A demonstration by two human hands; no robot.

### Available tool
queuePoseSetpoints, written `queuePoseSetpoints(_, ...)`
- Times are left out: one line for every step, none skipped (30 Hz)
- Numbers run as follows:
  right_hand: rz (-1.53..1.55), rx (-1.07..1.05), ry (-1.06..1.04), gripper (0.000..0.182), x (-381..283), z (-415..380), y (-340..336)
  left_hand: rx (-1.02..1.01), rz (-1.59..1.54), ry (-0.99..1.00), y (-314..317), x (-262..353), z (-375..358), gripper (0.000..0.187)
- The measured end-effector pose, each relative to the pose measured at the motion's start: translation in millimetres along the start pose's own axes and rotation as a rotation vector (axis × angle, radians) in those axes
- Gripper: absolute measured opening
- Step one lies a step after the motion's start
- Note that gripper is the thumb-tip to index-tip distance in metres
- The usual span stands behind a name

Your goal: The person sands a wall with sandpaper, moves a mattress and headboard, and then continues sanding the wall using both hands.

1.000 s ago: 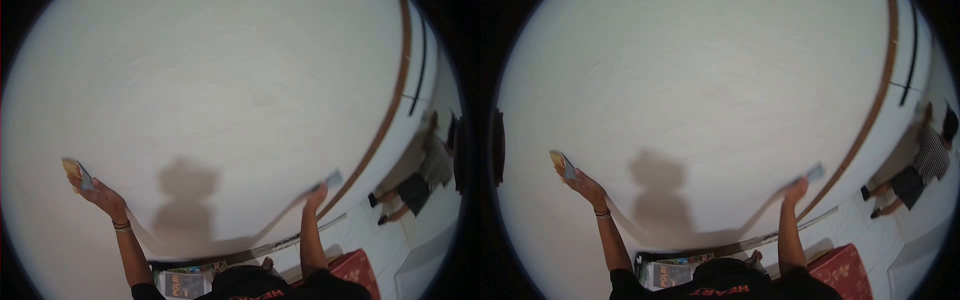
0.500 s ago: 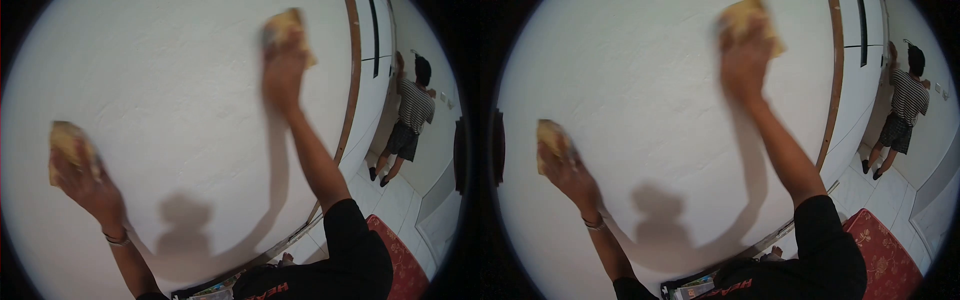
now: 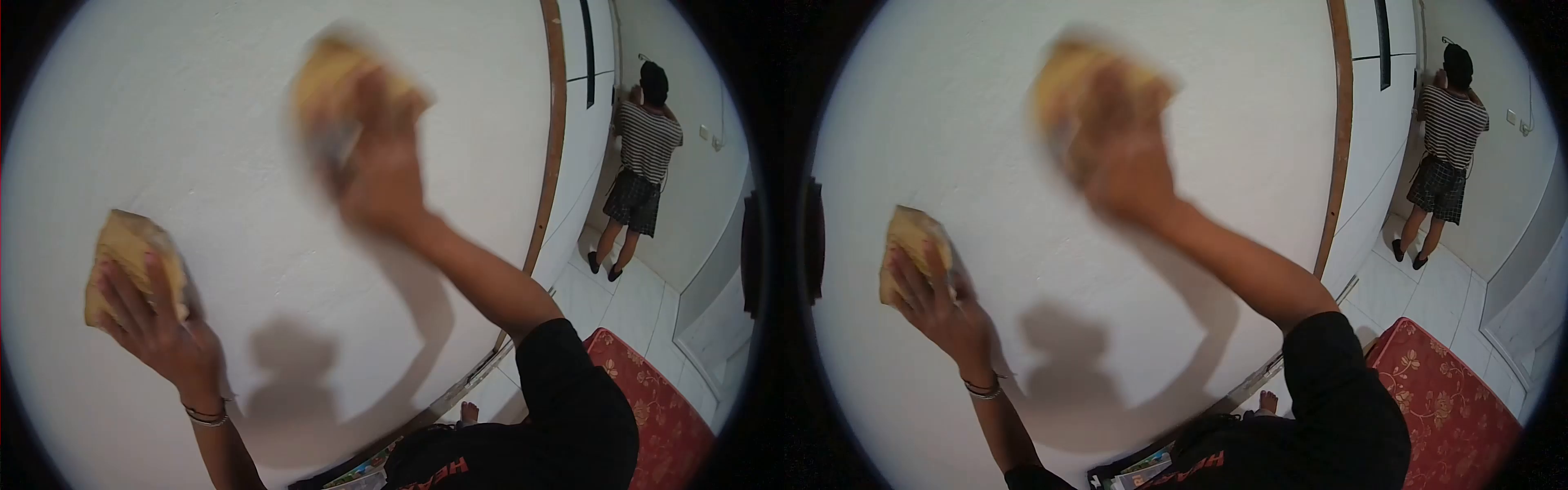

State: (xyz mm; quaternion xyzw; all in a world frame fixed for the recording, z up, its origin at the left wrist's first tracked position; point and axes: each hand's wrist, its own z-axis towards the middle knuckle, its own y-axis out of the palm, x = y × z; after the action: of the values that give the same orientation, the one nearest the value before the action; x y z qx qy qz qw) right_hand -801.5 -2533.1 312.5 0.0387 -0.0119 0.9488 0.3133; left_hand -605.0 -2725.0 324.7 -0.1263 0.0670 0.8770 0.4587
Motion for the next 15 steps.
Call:
queuePoseSetpoints(0.129, -0.279, -0.210, 0.054, -22, -14, -16, -0.047, -0.025, 0.046, -1, -5, -8, 0.051)
queuePoseSetpoints(0.044, -0.229, -0.482, 0.051, -30, -31, -11, -0.089, -0.053, 0.093, -1, -12, -14, 0.055)
queuePoseSetpoints(0.030, -0.232, -0.478, 0.051, -20, -41, -11, 0.050, -0.227, -0.079, 0, -23, -15, 0.054)
queuePoseSetpoints(0.065, -0.261, -0.389, 0.050, -1, -43, -19, 0.110, -0.272, -0.223, 6, -53, -23, 0.050)
queuePoseSetpoints(0.102, -0.290, -0.300, 0.049, 18, -42, -26, 0.139, -0.222, -0.291, 3, -79, -27, 0.050)
queuePoseSetpoints(-0.058, -0.155, -0.156, 0.042, 40, -37, -31, 0.097, -0.287, -0.652, 11, -114, -45, 0.057)
queuePoseSetpoints(-0.218, -0.023, -0.012, 0.036, 65, -29, -33, 0.099, -0.388, -0.757, 4, -123, -43, 0.061)
queuePoseSetpoints(-0.003, 0.077, 0.281, 0.044, 88, -27, -27, 0.097, -0.419, -0.817, 3, -129, -51, 0.065)
queuePoseSetpoints(0.210, 0.179, 0.577, 0.054, 101, -31, -24, 0.079, -0.426, -0.815, 5, -122, -58, 0.065)
queuePoseSetpoints(0.415, 0.201, 0.783, 0.053, 92, -36, -26, 0.096, -0.362, -0.792, 9, -108, -69, 0.065)
queuePoseSetpoints(0.621, 0.228, 0.982, 0.052, 74, -41, -24, 0.116, -0.300, -0.772, 12, -88, -81, 0.064)
queuePoseSetpoints(0.069, 0.268, 0.768, 0.054, 45, -57, -5, 0.136, -0.230, -0.661, 8, -49, -89, 0.063)
queuePoseSetpoints(0.131, 0.213, 0.593, 0.058, 12, -78, -4, 0.160, -0.164, -0.547, 6, -5, -101, 0.061)
queuePoseSetpoints(-0.075, 0.064, 0.254, 0.060, -15, -104, -4, 0.054, -0.078, -0.449, 14, 26, -138, 0.059)
queuePoseSetpoints(0.107, -0.256, 0.265, 0.053, -40, -159, 2, -0.043, 0.009, -0.347, 19, 42, -174, 0.057)
